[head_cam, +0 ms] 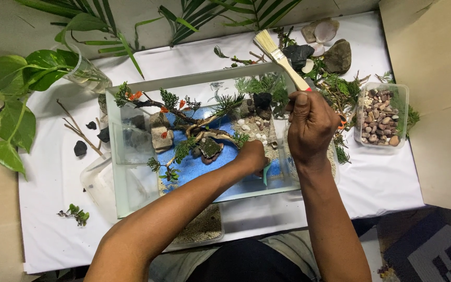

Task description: Placing decorative pebbles and adjusting elements inside a glass terrarium.

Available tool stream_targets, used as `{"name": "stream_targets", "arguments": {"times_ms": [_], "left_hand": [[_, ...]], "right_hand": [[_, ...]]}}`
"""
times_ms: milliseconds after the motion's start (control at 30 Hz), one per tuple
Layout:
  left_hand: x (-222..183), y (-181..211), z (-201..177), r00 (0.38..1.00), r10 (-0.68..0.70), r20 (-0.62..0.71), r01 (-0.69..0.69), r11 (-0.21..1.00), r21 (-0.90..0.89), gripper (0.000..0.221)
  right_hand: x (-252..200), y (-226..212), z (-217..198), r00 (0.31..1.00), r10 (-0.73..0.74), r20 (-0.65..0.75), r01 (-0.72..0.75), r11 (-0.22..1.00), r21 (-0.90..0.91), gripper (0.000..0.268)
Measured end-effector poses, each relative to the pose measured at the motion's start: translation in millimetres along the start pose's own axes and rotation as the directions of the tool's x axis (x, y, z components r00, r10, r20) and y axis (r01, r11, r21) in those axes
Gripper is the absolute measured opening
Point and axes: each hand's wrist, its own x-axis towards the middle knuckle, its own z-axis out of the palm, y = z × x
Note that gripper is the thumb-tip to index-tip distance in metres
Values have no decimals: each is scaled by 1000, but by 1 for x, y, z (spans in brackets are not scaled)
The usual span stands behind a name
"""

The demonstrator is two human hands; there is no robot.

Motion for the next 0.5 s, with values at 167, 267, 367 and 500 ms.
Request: {"name": "stream_targets", "arguments": {"times_ms": [167, 267, 367, 500], "left_hand": [[3, 7, 6, 1000, -15, 1, 15, 1000, 10, 35], [14, 1, 21, 1000, 1, 2, -1, 1000, 2, 33], [34, -4, 27, 999, 32, -1, -32, 999, 0, 31], [36, 0, 25, 999, 31, 26, -31, 999, 24, 33]], "right_hand": [[0, 1, 1, 1000, 1, 6, -1, 1000, 3, 40], [-1, 1, 1, 1000, -3, 15, 3, 1000, -10, 40], [0, 3, 0, 1000, -12, 20, 12, 1000, -17, 39], [0, 0, 1, 1000, -12, 17, 13, 1000, -25, 38]]}}
